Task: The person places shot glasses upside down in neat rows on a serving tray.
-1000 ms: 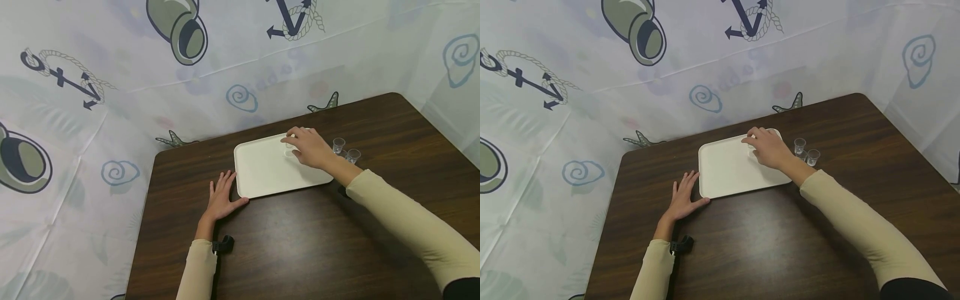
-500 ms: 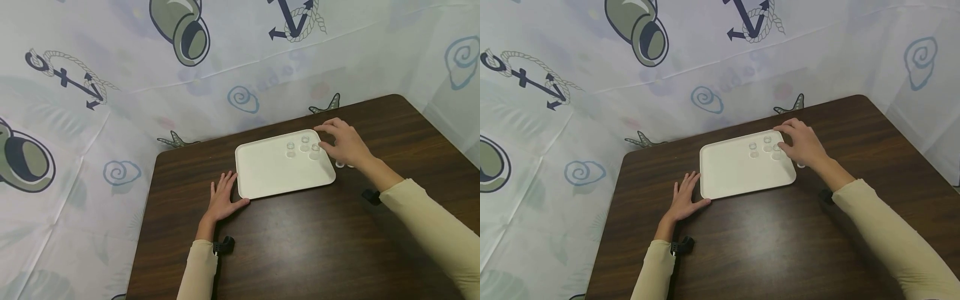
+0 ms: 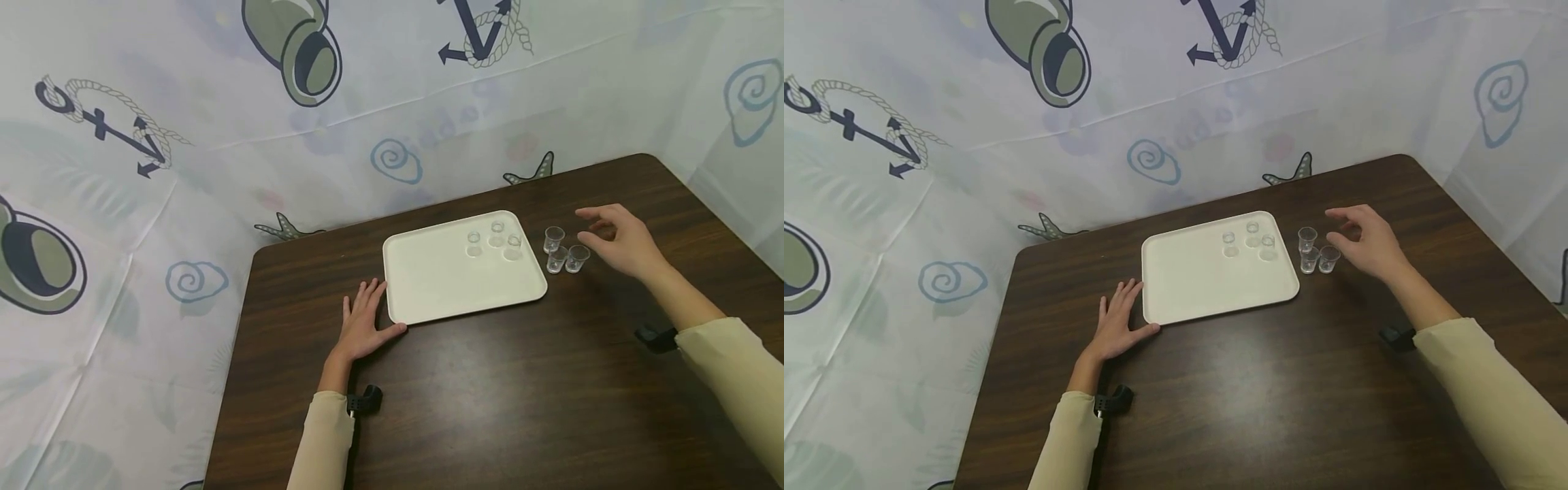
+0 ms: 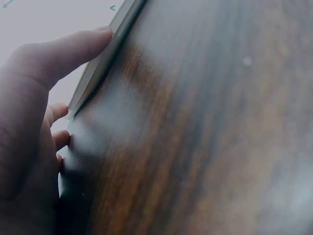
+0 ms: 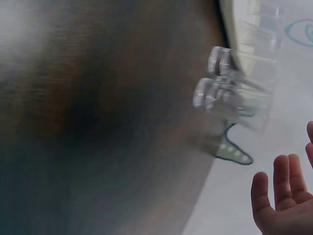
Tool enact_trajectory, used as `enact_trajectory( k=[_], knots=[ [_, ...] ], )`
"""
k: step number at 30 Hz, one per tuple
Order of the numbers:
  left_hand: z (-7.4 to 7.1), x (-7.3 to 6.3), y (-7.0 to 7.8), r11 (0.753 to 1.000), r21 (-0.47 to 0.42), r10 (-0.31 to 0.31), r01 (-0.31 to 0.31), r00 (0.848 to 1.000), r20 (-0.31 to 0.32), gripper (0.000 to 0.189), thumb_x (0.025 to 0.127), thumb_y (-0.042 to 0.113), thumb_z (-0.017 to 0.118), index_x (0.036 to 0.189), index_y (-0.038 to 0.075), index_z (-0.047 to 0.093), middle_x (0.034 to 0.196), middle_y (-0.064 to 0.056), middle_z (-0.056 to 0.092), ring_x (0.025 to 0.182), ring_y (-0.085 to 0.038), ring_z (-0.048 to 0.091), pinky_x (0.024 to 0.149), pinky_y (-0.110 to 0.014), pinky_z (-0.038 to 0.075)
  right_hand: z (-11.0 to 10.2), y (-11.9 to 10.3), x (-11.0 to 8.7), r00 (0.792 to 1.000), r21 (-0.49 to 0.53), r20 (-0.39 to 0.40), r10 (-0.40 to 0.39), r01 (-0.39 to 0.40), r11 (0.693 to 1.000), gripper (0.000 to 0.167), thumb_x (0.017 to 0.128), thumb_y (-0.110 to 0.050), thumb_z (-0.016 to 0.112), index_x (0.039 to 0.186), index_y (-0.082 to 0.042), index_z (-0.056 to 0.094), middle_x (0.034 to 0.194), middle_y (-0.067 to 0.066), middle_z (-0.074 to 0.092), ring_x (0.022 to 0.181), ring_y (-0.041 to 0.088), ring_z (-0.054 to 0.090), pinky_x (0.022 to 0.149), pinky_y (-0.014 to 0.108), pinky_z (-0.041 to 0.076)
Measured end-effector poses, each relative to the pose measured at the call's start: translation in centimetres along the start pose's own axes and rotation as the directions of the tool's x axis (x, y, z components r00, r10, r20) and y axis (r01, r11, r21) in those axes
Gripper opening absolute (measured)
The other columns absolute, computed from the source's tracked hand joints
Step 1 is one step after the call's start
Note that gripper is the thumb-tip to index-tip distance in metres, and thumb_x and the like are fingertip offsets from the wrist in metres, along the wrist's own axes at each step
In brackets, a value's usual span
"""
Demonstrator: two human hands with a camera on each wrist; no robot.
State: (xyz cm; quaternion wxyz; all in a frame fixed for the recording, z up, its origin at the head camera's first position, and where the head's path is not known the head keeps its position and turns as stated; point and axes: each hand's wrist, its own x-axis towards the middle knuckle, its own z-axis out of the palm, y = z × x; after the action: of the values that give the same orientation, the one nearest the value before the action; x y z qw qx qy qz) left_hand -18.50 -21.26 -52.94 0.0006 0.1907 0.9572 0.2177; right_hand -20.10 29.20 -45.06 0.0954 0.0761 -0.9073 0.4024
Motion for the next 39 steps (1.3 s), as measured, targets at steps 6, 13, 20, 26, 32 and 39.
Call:
enact_trajectory(
  k=[6,13,20,26,32,39],
  knots=[
    [0.1,0.0,0.0,1.000,0.007,-0.004,0.004,1.000,0.017,0.098,0.083,0.070,0.062,0.159,0.025,0.019,0.163,-0.007,0.016,0.150,-0.030,0.006,0.112,-0.065,-0.003,0.2,1.9,-1.0,0.996,0.007,0.054,0.065,-0.065,0.998,0.038,0.099,-0.011,0.058,0.135,0.000,0.055,0.130,0.024,0.053,0.102,0.034,0.053,0.077,0.030,0.042],
    [-0.2,0.3,0.2,1.000,0.013,-0.008,0.007,1.000,0.028,0.099,0.083,0.070,0.061,0.159,0.024,0.018,0.163,-0.007,0.015,0.150,-0.030,0.005,0.112,-0.063,-0.005,0.4,3.2,-1.1,0.978,-0.006,0.190,0.091,-0.092,0.996,0.045,0.092,0.003,0.061,0.136,0.000,0.053,0.129,0.028,0.055,0.106,0.041,0.058,0.073,0.032,0.046],
    [-0.4,0.4,0.2,1.000,0.012,-0.009,0.009,0.999,0.034,0.100,0.082,0.070,0.061,0.159,0.022,0.019,0.163,-0.007,0.015,0.150,-0.029,0.005,0.112,-0.065,-0.004,1.1,3.8,-1.1,0.951,-0.013,0.296,0.085,-0.085,0.996,0.050,0.088,-0.016,0.075,0.131,0.002,0.057,0.122,0.024,0.061,0.102,0.037,0.061,0.079,0.043,0.047],
    [-0.4,0.4,0.2,1.000,0.009,-0.016,0.016,0.999,0.036,0.099,0.082,0.072,0.059,0.159,0.024,0.018,0.163,-0.006,0.015,0.150,-0.028,0.004,0.112,-0.063,-0.005,1.4,4.2,-1.2,0.952,-0.005,0.284,0.111,-0.115,0.993,0.048,0.091,-0.024,0.072,0.130,0.001,0.059,0.123,0.023,0.061,0.104,0.035,0.059,0.080,0.040,0.046],
    [-0.3,0.3,0.1,1.000,0.005,-0.031,0.031,0.998,0.045,0.099,0.082,0.074,0.058,0.159,0.026,0.017,0.164,-0.005,0.014,0.150,-0.026,0.003,0.113,-0.061,-0.006,1.6,4.1,-1.2,0.958,-0.002,0.263,0.116,-0.119,0.993,0.046,0.092,-0.025,0.072,0.128,0.001,0.061,0.122,0.023,0.062,0.102,0.033,0.059,0.083,0.042,0.045],
    [-0.1,0.1,0.1,1.000,0.007,-0.015,0.015,0.999,0.028,0.099,0.082,0.071,0.061,0.159,0.023,0.019,0.163,-0.007,0.016,0.150,-0.030,0.006,0.112,-0.064,-0.004,1.7,4.0,-1.3,0.962,-0.007,0.248,0.117,-0.119,0.993,0.045,0.091,-0.025,0.073,0.125,0.002,0.063,0.119,0.023,0.063,0.099,0.031,0.059,0.079,0.034,0.045]
  ],
)
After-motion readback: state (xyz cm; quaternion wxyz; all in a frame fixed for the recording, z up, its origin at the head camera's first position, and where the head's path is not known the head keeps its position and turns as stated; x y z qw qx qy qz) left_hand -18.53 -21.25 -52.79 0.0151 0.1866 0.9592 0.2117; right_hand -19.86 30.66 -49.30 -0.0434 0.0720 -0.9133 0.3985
